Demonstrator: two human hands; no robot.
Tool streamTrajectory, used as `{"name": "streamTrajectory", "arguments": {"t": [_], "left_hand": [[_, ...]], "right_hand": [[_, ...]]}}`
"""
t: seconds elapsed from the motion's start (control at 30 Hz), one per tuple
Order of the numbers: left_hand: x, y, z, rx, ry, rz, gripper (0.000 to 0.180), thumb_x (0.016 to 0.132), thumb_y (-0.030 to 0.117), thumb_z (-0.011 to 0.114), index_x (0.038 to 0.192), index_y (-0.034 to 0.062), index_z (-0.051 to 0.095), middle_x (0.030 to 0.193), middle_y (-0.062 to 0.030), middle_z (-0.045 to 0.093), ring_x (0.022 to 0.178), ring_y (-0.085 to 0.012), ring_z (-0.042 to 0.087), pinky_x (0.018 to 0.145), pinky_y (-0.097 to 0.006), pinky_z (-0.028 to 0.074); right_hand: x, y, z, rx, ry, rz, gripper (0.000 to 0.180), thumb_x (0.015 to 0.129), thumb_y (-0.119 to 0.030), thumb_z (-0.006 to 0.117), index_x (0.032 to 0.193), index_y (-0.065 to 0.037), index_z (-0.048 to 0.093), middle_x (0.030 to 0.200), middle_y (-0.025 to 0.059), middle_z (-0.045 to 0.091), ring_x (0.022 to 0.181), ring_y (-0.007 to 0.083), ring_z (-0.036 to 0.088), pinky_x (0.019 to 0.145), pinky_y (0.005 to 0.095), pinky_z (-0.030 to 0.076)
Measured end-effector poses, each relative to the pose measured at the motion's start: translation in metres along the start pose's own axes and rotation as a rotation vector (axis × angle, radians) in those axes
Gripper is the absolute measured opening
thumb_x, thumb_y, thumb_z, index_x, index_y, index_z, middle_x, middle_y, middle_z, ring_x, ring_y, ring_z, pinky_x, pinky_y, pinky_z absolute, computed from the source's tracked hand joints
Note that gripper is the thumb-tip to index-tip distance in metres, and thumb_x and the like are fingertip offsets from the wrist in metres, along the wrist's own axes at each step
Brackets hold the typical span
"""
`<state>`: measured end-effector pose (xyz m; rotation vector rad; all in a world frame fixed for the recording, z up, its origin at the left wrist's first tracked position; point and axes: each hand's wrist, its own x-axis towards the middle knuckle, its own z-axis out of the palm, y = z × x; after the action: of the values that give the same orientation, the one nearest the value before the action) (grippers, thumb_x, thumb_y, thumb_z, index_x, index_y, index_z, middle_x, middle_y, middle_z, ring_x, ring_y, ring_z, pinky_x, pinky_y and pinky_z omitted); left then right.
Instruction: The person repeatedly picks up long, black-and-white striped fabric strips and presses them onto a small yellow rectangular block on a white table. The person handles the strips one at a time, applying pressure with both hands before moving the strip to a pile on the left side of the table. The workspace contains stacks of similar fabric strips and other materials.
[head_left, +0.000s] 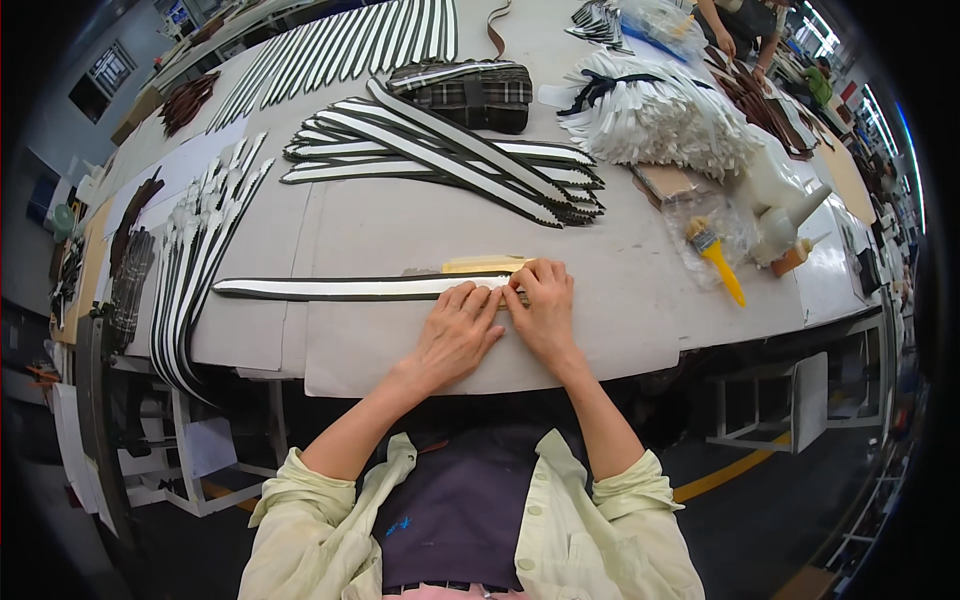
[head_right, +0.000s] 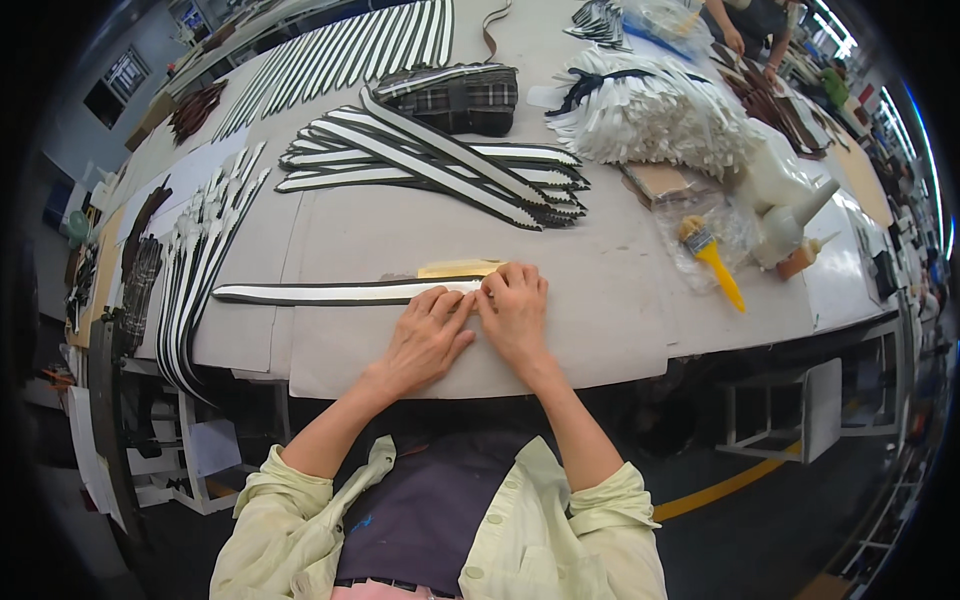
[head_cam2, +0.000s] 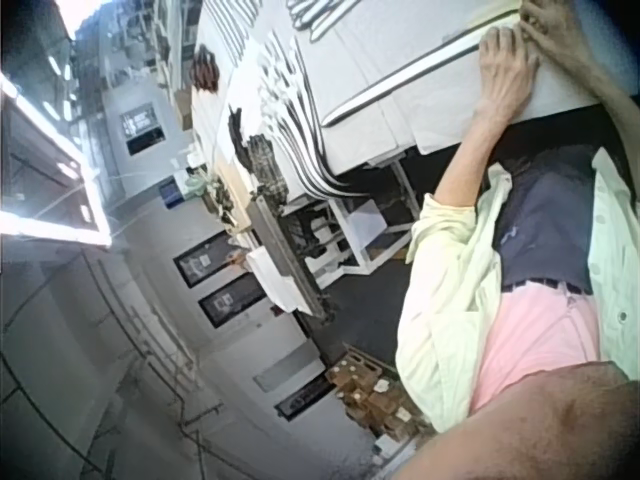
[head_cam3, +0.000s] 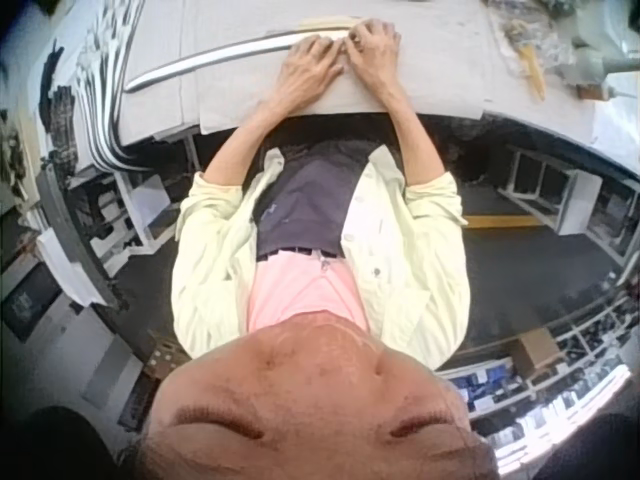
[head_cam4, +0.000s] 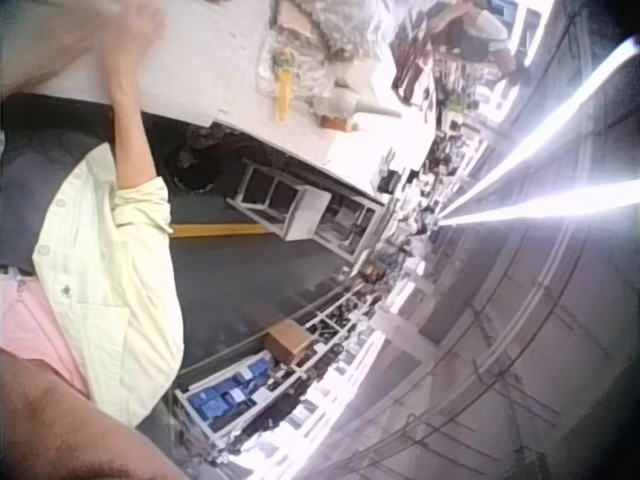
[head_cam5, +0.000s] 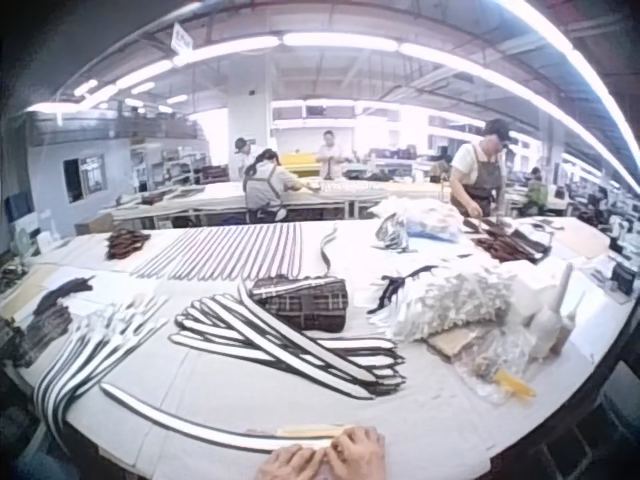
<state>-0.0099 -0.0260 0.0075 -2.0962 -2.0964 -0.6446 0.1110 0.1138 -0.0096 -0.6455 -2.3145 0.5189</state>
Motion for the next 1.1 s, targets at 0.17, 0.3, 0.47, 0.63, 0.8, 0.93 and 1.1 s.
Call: {"name": "streamTrajectory", "arguments": {"t": [0.17, 0.3, 0.47, 0.63, 0.8, 0.93, 1.1], "left_hand": [[-0.001, 0.002, 0.015, 0.003, 0.059, -0.018, 0.053, 0.093, 0.023, 0.07, 0.137, -0.0049, 0.06, 0.129, -0.0175, 0.056, 0.127, -0.0352, 0.052, 0.108, -0.046, 0.045], [-0.004, 0.007, 0.004, -0.049, 0.061, -0.002, 0.052, 0.093, 0.021, 0.07, 0.137, -0.0053, 0.06, 0.13, -0.0178, 0.056, 0.128, -0.0353, 0.051, 0.108, -0.046, 0.045], [0.001, 0.007, 0.004, -0.017, 0.02, -0.011, 0.053, 0.094, 0.023, 0.07, 0.137, -0.0044, 0.06, 0.133, -0.0175, 0.055, 0.128, -0.0355, 0.051, 0.109, -0.047, 0.044], [0.0, 0.007, 0.002, -0.067, 0.037, 0.016, 0.053, 0.094, 0.024, 0.07, 0.137, -0.0034, 0.06, 0.131, -0.0166, 0.055, 0.127, -0.0356, 0.05, 0.108, -0.047, 0.043], [0.007, 0.006, 0.005, -0.017, 0.016, 0.015, 0.053, 0.094, 0.025, 0.07, 0.137, -0.0038, 0.06, 0.13, -0.0159, 0.055, 0.126, -0.0355, 0.05, 0.108, -0.047, 0.043], [0.007, 0.005, 0.012, -0.03, 0.046, 0.023, 0.054, 0.093, 0.026, 0.071, 0.136, -0.0042, 0.06, 0.128, -0.0154, 0.055, 0.124, -0.0352, 0.051, 0.107, -0.047, 0.043], [0.012, 0.008, 0.004, -0.028, 0.034, 0.04, 0.055, 0.092, 0.028, 0.073, 0.135, -0.0041, 0.061, 0.127, -0.015, 0.055, 0.122, -0.0345, 0.051, 0.105, -0.046, 0.044]], "right_hand": [[0.0, 0.013, -0.01, -0.017, -0.017, -0.135, 0.012, 0.087, -0.012, 0.075, 0.092, -0.006, 0.065, 0.103, 0.0075, 0.06, 0.104, 0.0296, 0.055, 0.091, 0.0434, 0.042], [0.005, 0.018, -0.015, 0.004, -0.033, -0.176, 0.012, 0.087, -0.01, 0.075, 0.092, -0.005, 0.065, 0.102, 0.0079, 0.06, 0.101, 0.03, 0.055, 0.09, 0.0435, 0.043], [0.009, 0.021, -0.012, 0.033, -0.041, -0.153, 0.012, 0.088, -0.011, 0.074, 0.091, -0.005, 0.064, 0.102, 0.008, 0.061, 0.102, 0.0298, 0.055, 0.09, 0.0435, 0.043], [0.009, 0.024, -0.008, 0.04, -0.04, -0.14, 0.012, 0.088, -0.012, 0.073, 0.092, -0.006, 0.064, 0.101, 0.0071, 0.061, 0.102, 0.0294, 0.055, 0.089, 0.043, 0.042], [0.012, 0.024, -0.009, 0.031, -0.062, -0.135, 0.012, 0.088, -0.013, 0.074, 0.093, -0.007, 0.064, 0.101, 0.007, 0.06, 0.101, 0.0288, 0.055, 0.089, 0.0427, 0.042], [0.016, 0.028, -0.011, 0.053, -0.088, -0.159, 0.012, 0.088, -0.013, 0.074, 0.093, -0.007, 0.065, 0.1, 0.0067, 0.06, 0.102, 0.0283, 0.055, 0.088, 0.0423, 0.042], [0.019, 0.032, -0.009, 0.065, -0.119, -0.144, 0.013, 0.087, -0.014, 0.075, 0.093, -0.008, 0.064, 0.1, 0.0069, 0.06, 0.101, 0.0285, 0.055, 0.088, 0.042, 0.042]]}}
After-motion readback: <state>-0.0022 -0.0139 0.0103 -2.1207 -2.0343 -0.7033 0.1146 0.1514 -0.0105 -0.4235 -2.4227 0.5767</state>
